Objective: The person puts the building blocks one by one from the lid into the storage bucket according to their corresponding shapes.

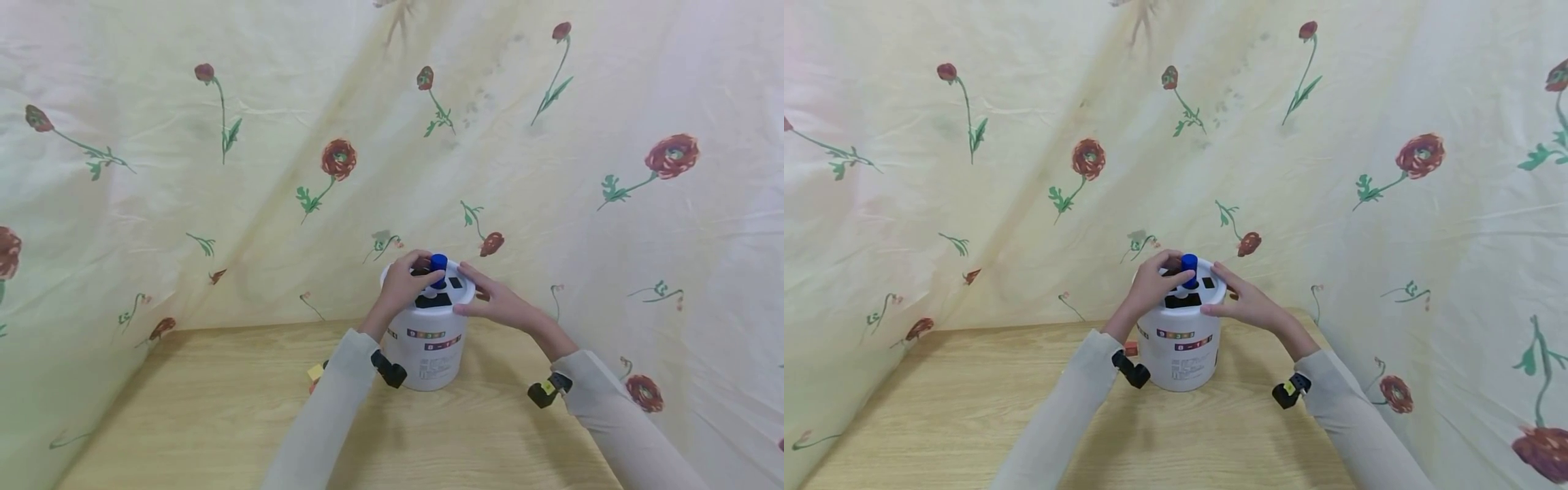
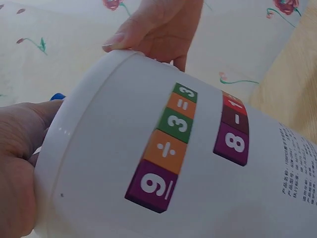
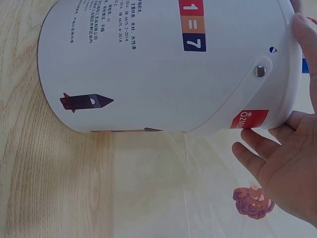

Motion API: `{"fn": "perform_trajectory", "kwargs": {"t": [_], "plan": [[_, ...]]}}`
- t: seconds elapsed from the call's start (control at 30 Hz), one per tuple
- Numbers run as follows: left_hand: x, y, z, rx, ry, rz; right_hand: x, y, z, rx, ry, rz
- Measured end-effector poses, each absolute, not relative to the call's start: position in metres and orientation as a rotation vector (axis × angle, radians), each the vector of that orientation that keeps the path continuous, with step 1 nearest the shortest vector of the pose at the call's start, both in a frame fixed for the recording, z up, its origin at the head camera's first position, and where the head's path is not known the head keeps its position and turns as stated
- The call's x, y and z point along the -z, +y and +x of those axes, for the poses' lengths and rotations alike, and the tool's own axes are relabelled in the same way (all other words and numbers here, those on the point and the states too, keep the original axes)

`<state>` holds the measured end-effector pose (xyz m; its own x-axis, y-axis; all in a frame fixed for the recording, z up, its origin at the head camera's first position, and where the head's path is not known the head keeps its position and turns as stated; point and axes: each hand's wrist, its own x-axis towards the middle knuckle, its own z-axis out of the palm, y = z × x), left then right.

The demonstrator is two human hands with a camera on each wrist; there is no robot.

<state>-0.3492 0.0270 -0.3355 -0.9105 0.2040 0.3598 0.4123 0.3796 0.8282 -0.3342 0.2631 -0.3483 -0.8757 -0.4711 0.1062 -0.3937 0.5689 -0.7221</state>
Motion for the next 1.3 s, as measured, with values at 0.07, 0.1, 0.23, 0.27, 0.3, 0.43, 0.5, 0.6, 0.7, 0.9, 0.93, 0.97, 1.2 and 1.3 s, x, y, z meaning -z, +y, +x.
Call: {"fn": "perform_trajectory", "kwargs": {"t": [0.07,0.1,0.23,0.27,0.3,0.43,0.5,0.6,0.7,0.9,0.93,0.97,1.2,1.3], "plan": [[0.3363,0.0253,-0.3495,1.565,-2.452,-0.543,0.3492,0.2631,-0.3345,1.204,2.695,-0.746],[0.3364,0.0243,-0.3495,1.575,-2.456,-0.537,0.3494,0.2630,-0.3346,1.203,2.697,-0.746],[0.3365,0.0213,-0.3490,1.622,-2.454,-0.537,0.3492,0.2622,-0.3341,1.202,2.695,-0.745],[0.3364,0.0207,-0.3489,1.634,-2.451,-0.540,0.3489,0.2619,-0.3338,1.202,2.695,-0.746],[0.3365,0.0202,-0.3490,1.648,-2.447,-0.546,0.3487,0.2617,-0.3336,1.203,2.694,-0.747],[0.3363,0.0186,-0.3494,1.680,-2.441,-0.561,0.3484,0.2615,-0.3333,1.208,2.687,-0.753],[0.3360,0.0183,-0.3499,1.686,-2.443,-0.567,0.3487,0.2618,-0.3337,1.208,2.686,-0.756],[0.3359,0.0186,-0.3511,1.679,-2.455,-0.572,0.3494,0.2625,-0.3346,1.208,2.689,-0.762],[0.3364,0.0192,-0.3526,1.664,-2.466,-0.576,0.3501,0.2630,-0.3356,1.214,2.688,-0.769],[0.3365,0.0200,-0.3543,1.651,-2.465,-0.589,0.3502,0.2625,-0.3353,1.232,2.679,-0.764],[0.3364,0.0201,-0.3544,1.650,-2.466,-0.591,0.3499,0.2623,-0.3349,1.234,2.678,-0.758],[0.3364,0.0201,-0.3544,1.648,-2.467,-0.590,0.3497,0.2621,-0.3346,1.235,2.678,-0.752],[0.3371,0.0211,-0.3553,1.645,-2.479,-0.581,0.3498,0.2618,-0.3339,1.237,2.675,-0.735],[0.3371,0.0217,-0.3562,1.647,-2.475,-0.586,0.3509,0.2624,-0.3350,1.242,2.673,-0.733]]}}
